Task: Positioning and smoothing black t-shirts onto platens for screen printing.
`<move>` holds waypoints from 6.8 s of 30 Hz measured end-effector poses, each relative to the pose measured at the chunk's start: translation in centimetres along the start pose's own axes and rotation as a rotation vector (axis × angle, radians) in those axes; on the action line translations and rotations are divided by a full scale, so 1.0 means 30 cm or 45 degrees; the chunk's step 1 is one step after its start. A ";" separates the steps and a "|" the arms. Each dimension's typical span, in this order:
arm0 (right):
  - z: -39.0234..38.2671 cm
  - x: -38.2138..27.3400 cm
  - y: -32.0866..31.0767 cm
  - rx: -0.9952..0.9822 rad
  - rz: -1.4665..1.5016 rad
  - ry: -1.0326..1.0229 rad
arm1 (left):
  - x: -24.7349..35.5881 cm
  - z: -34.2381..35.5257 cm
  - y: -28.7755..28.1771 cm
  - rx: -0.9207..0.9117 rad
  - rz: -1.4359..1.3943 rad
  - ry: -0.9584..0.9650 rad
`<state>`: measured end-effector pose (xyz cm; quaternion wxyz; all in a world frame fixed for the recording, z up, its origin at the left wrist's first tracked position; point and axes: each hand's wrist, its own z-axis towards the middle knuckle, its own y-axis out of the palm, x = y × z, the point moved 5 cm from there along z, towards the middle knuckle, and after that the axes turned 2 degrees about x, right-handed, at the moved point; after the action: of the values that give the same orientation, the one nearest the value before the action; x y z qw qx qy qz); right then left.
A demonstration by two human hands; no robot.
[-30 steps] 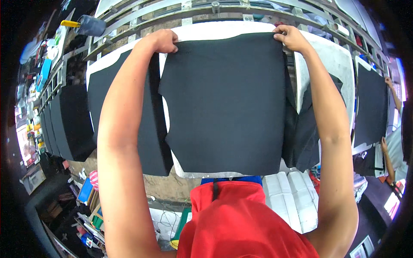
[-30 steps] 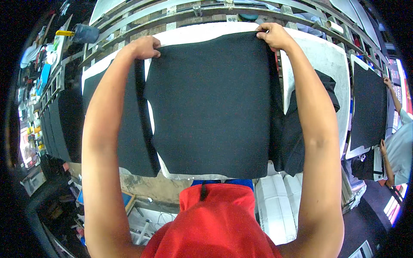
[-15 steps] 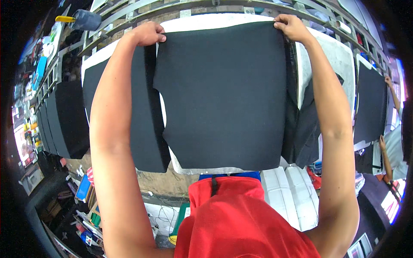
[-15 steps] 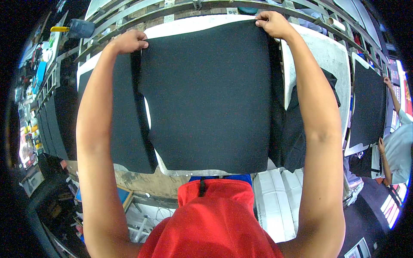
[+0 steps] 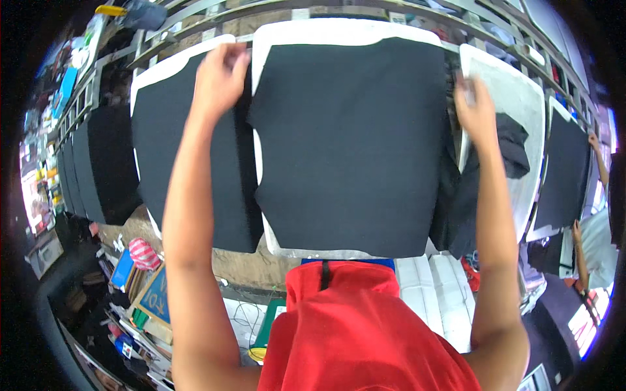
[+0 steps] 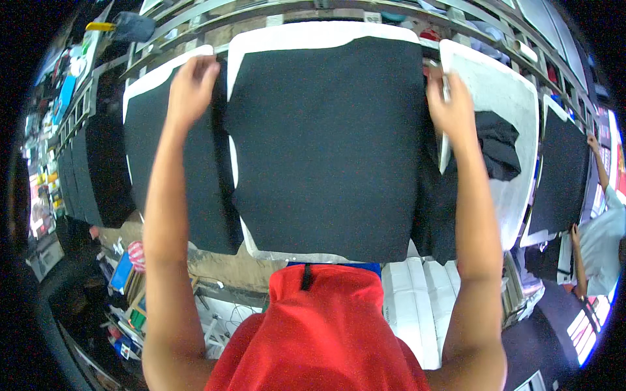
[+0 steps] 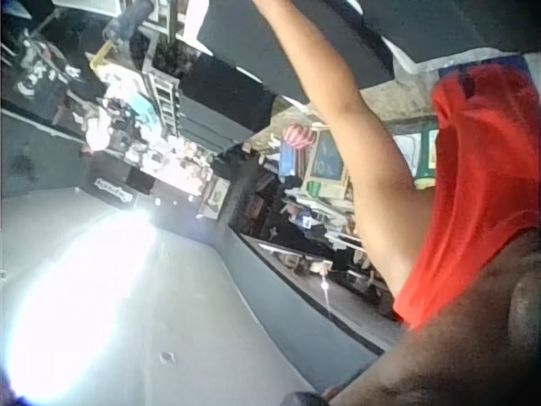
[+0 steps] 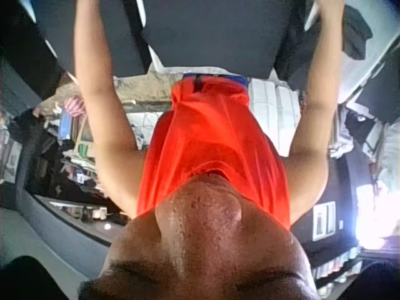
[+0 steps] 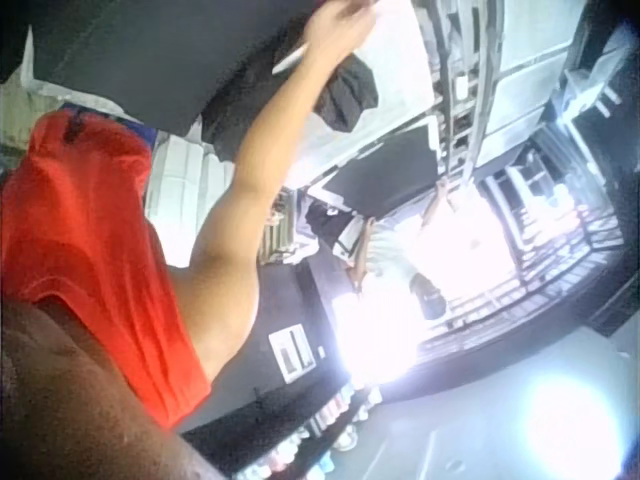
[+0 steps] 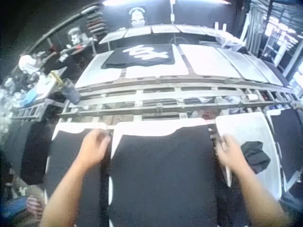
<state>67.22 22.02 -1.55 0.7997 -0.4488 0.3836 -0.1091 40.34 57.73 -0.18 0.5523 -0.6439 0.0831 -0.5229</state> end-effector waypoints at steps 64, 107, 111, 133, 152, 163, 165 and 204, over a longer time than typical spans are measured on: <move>-0.822 -0.316 -0.132 -0.126 0.095 0.124 | 0.566 -0.736 0.326 -0.304 0.339 0.548; -0.001 -0.069 0.369 -0.126 -0.627 0.082 | 0.451 -1.331 0.268 -0.636 -0.161 0.488; -0.154 -0.035 0.285 -0.075 -0.640 0.099 | 0.323 -1.108 0.207 -0.394 0.191 0.198; -1.871 -0.089 -0.292 -0.089 -0.197 1.150 | 0.525 0.277 0.675 -0.525 0.321 -0.068; -2.202 0.014 -0.326 -0.032 -0.156 1.677 | 0.742 -0.060 0.657 -0.229 0.240 0.948; -1.481 -0.178 -0.305 -0.039 0.016 0.825 | 0.792 -0.969 0.581 -0.908 -0.152 1.077; -1.256 -0.206 -0.310 0.120 0.102 0.700 | 0.775 -1.329 0.565 -1.061 -0.289 1.534; -1.531 -0.248 -0.109 -0.285 1.460 2.312 | 0.360 -0.970 0.288 -0.268 0.539 0.428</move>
<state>30.03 -5.13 -9.01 0.1026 -0.0243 0.9941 0.0254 26.89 28.92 -5.35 0.5577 -0.5704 0.3598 -0.4840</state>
